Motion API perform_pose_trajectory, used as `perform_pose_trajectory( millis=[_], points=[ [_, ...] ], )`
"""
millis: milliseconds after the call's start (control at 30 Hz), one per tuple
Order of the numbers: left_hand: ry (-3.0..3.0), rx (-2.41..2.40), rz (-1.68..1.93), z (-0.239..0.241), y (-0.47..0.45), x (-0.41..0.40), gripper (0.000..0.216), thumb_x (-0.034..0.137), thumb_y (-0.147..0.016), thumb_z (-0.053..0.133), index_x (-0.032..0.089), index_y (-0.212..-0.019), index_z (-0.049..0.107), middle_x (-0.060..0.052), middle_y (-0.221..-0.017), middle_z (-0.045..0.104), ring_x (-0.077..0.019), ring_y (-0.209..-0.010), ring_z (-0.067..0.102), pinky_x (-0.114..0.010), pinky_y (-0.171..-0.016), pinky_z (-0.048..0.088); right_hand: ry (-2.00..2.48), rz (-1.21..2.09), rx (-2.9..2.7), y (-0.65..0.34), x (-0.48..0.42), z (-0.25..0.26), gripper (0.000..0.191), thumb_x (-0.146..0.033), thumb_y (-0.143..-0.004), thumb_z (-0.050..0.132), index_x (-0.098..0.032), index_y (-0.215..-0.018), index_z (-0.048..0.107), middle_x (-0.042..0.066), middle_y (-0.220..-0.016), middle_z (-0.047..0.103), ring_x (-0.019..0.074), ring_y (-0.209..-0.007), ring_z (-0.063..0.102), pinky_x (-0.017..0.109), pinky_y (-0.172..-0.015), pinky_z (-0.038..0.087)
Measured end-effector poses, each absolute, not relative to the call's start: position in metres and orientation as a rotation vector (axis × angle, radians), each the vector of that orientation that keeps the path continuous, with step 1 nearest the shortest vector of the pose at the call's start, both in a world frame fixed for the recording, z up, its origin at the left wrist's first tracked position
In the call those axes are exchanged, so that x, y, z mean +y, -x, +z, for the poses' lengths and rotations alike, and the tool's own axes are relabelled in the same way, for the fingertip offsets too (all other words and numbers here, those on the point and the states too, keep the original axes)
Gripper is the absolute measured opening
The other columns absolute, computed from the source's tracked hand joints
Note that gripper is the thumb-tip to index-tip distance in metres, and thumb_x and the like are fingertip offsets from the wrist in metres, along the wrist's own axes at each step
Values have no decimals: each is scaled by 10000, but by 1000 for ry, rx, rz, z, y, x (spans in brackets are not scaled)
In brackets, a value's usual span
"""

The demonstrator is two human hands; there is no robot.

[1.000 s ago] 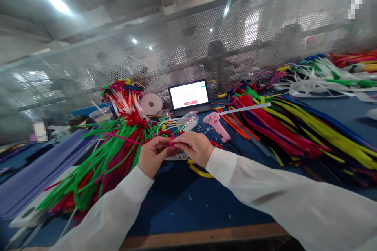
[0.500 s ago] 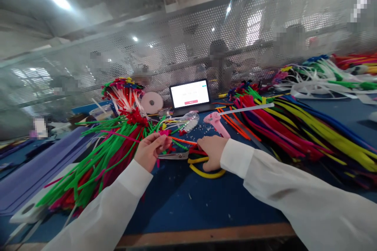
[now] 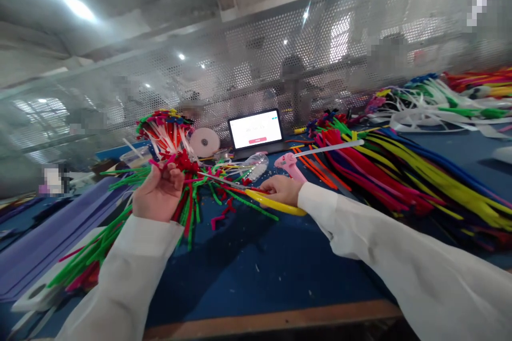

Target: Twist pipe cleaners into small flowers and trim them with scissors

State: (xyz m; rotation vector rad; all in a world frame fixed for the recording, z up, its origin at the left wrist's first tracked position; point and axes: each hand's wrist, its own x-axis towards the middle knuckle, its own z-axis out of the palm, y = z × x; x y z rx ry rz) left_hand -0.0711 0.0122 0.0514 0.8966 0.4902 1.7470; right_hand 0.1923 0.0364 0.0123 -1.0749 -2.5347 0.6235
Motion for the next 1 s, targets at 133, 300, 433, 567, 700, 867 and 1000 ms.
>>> perform_pose_trajectory(
  millis=[133, 300, 433, 567, 700, 867, 1000],
  points=[
    [-890, 518, 1714, 44, 68, 16, 94, 231, -733, 530, 148, -722, 575, -13, -704, 639, -116, -682, 600, -290, -695, 512, 1418, -54, -2527, -195, 20, 26, 336, -501, -596, 520, -173, -669, 539, 35, -613, 564, 172, -579, 522, 255, -488, 299],
    [-829, 475, 1739, 44, 73, 18, 118, 220, -747, 497, 136, -721, 576, -27, -677, 617, -102, -621, 575, -223, -570, 505, 1329, 125, -2572, -210, 21, 40, 548, -661, -497, 529, -167, -733, 513, 33, -652, 551, 164, -578, 499, 257, -509, 324],
    [-793, 434, 1794, 46, 75, 17, 136, 199, -756, 473, 113, -711, 569, -49, -695, 610, -99, -604, 558, -187, -496, 477, 919, 969, -2483, -218, 27, 42, 537, -661, -566, 479, -152, -740, 469, 8, -627, 486, 98, -518, 437, 229, -486, 352],
    [-865, 434, 1733, 42, 64, 14, 108, 205, -749, 487, 129, -723, 560, -39, -687, 613, -97, -584, 553, -184, -477, 469, 752, 1607, -2018, -206, 18, 30, 576, -700, -590, 430, -164, -799, 445, -9, -625, 410, 88, -529, 408, 248, -543, 387],
    [-1002, 503, 1610, 30, 46, 8, 75, 219, -718, 545, 146, -734, 547, -41, -714, 632, -119, -620, 584, -220, -533, 495, 752, 1791, -1997, -186, 6, 11, 628, -737, -623, 304, -150, -812, 426, -31, -590, 370, 66, -465, 372, 254, -506, 395],
    [-1051, 489, 1557, 21, 34, 4, 80, 214, -713, 564, 154, -763, 545, -49, -709, 648, -133, -645, 605, -251, -598, 504, 692, 1585, -2144, -174, -3, 0, 612, -716, -627, 336, -156, -849, 446, -48, -581, 358, 43, -421, 355, 191, -416, 367],
    [-1026, 451, 1589, 21, 34, 6, 67, 177, -701, 582, 146, -756, 558, -25, -666, 632, -121, -681, 604, -229, -622, 505, 695, 1469, -2223, -174, -4, -2, 620, -718, -650, 280, -158, -853, 450, -53, -555, 357, 31, -381, 362, 162, -360, 353]
  ],
)
